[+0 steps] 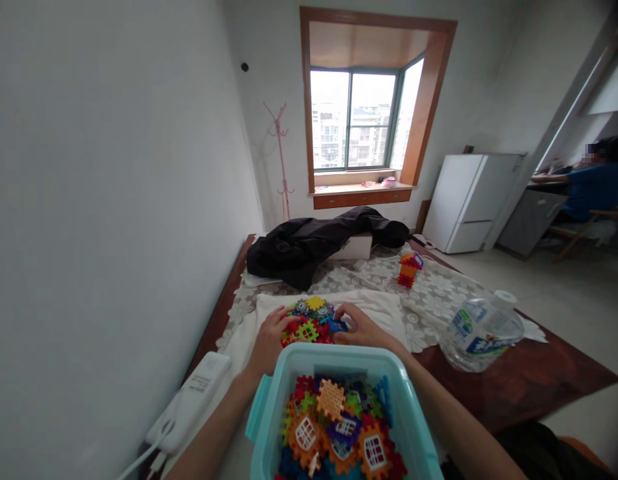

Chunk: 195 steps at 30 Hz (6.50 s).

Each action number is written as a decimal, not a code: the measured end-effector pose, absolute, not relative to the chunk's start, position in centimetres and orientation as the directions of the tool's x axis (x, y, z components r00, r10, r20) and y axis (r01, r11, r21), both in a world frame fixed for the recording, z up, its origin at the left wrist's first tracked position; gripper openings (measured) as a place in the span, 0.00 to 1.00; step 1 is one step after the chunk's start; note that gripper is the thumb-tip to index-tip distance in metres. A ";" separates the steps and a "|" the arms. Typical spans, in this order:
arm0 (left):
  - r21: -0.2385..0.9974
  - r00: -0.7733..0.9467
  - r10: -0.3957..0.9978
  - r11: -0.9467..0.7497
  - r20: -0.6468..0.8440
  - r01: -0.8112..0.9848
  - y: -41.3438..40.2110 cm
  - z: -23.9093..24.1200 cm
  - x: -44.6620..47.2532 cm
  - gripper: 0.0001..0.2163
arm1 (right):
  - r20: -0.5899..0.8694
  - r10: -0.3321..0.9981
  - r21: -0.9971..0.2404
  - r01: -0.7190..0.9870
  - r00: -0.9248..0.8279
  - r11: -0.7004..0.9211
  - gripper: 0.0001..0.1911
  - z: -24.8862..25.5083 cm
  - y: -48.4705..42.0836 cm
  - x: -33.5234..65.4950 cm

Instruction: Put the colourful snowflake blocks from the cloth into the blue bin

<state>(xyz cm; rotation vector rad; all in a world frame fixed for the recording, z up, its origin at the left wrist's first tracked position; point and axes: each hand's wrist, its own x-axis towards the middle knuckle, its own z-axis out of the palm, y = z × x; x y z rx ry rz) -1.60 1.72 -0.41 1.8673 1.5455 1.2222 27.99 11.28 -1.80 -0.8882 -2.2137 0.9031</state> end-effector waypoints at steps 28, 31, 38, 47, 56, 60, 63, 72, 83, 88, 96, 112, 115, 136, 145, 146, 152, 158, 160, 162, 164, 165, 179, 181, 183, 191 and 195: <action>0.441 -0.007 0.933 -0.163 0.360 0.882 3.3 -4.0 -2.8 0.23 | 0.265 0.828 -0.812 0.349 -0.494 0.468 0.13 -2.3 13.1 28.9; 0.459 -0.028 0.930 -0.155 0.366 0.875 3.7 -4.3 -2.9 0.22 | 0.286 0.822 -0.939 0.028 -0.493 0.343 0.20 -1.5 12.8 28.9; 0.454 -0.013 0.926 -0.173 0.378 0.874 3.7 -4.4 -2.7 0.21 | 0.359 0.403 -0.933 -0.334 -0.842 0.135 0.40 0.7 10.6 30.2; 0.469 -0.047 0.924 -0.149 0.380 0.871 3.0 -3.1 -1.9 0.20 | 0.373 0.769 -0.778 0.277 -0.519 0.565 0.18 -2.6 11.4 27.5; 0.966 -0.223 0.940 -0.242 0.258 0.094 2.0 0.0 -2.1 0.27 | 0.360 0.685 -0.513 0.479 -0.634 0.712 0.19 -4.7 11.6 26.2; 0.942 0.131 0.935 -0.318 0.331 -0.107 0.6 1.8 -2.7 0.33 | 0.351 0.701 -0.519 0.493 -0.621 0.698 0.13 -4.9 11.8 26.2; 0.913 0.179 0.903 -0.405 0.391 0.047 0.5 2.0 -3.0 0.42 | 0.372 0.703 -0.574 0.445 -0.606 0.687 0.08 -4.7 11.8 26.1; 0.623 -0.226 0.894 -0.073 0.387 0.779 3.9 -3.9 -4.4 0.26 | 0.280 0.832 -0.928 0.086 -0.480 0.362 0.15 -3.5 12.1 27.1; 0.636 -0.248 0.882 -0.073 0.402 0.768 3.6 -3.2 -4.6 0.25 | 0.330 0.769 -0.944 -0.170 -0.548 0.283 0.25 -1.7 11.5 28.3; 0.910 -0.327 0.887 -0.199 0.325 0.363 2.7 -0.3 -3.6 0.32 | 0.406 0.787 -0.743 0.333 -0.464 0.580 0.15 -5.0 12.5 26.9; 0.951 0.210 0.939 -0.295 0.271 0.091 -0.7 3.3 -2.1 0.52 | 0.405 0.728 -0.560 0.480 -0.553 0.675 0.19 -6.0 13.1 26.1; 0.570 -0.113 0.928 -0.120 0.355 0.813 3.4 -4.1 -4.4 0.27 | 0.278 0.861 -0.937 -0.318 -0.426 0.146 0.27 -2.1 12.0 27.5; 0.572 -0.144 0.928 -0.085 0.344 0.816 3.5 -4.5 -4.6 0.28 | 0.292 0.724 -0.917 -0.398 -0.624 0.026 0.35 -1.2 11.1 28.5; 0.613 -0.119 0.923 -0.143 0.365 0.777 3.0 -3.3 -4.1 0.16 | 0.102 0.930 -0.901 -0.429 -0.354 -0.065 0.24 -2.3 12.0 27.2; 0.672 -0.179 0.918 -0.116 0.354 0.732 3.2 -3.0 -3.9 0.07 | 0.279 0.825 -0.948 -0.276 -0.491 0.156 0.29 -1.6 11.8 28.4; 0.683 -0.196 0.912 -0.116 0.362 0.721 3.2 -2.9 -3.9 0.08 | 0.278 0.855 -0.961 -0.122 -0.439 0.249 0.25 -2.0 12.1 28.2; 0.632 -0.155 0.923 -0.111 0.352 0.767 3.1 -2.5 -3.8 0.11 | 0.293 0.771 -0.555 0.556 -0.565 0.619 0.20 -4.0 12.5 28.0; 0.611 -0.104 0.936 -0.132 0.335 0.781 2.7 -2.1 -3.4 0.10 | 0.266 0.795 -0.570 0.576 -0.545 0.586 0.18 -4.4 12.6 27.8; 0.636 -0.121 0.933 -0.132 0.339 0.760 2.8 -2.3 -3.6 0.10 | 0.269 0.832 -0.680 0.517 -0.485 0.521 0.20 -4.3 13.1 27.8; 0.665 -0.129 0.927 -0.150 0.351 0.732 3.0 -2.6 -3.8 0.10 | 0.247 0.866 -0.827 0.371 -0.435 0.423 0.24 -3.9 13.4 28.0; 0.694 -0.157 0.919 -0.154 0.362 0.703 3.1 -2.7 -3.8 0.10 | 0.213 0.863 -0.945 0.129 -0.458 0.302 0.30 -3.3 13.3 28.5; 0.713 -0.178 0.915 -0.148 0.361 0.686 3.1 -2.8 -3.8 0.10 | 0.206 0.840 -0.971 0.001 -0.502 0.239 0.33 -2.9 13.1 28.9; 0.953 -0.460 0.888 -0.143 0.005 -0.267 1.8 1.2 -2.5 0.19 | 0.385 0.774 -0.763 0.298 -0.503 0.573 0.17 -5.1 12.6 26.8; 0.951 -0.303 0.951 -0.147 0.061 -0.272 0.9 2.1 -2.0 0.19 | 0.451 0.715 -0.665 0.333 -0.533 0.668 0.20 -6.0 12.9 26.5; 0.975 -0.172 0.975 -0.168 0.142 -0.148 0.3 2.6 -1.5 0.24 | 0.473 0.677 -0.606 0.350 -0.564 0.714 0.27 -6.4 13.1 26.4; 0.755 -0.196 0.907 -0.173 0.372 0.632 2.6 -1.0 -2.8 0.16 | 0.401 0.666 -0.468 0.484 -0.629 0.739 0.20 -5.5 13.1 26.5; 0.646 -0.173 0.917 -0.112 0.361 0.755 3.3 -2.9 -3.8 0.23 | 0.400 0.696 -0.440 0.541 -0.596 0.716 0.20 -5.4 13.1 26.8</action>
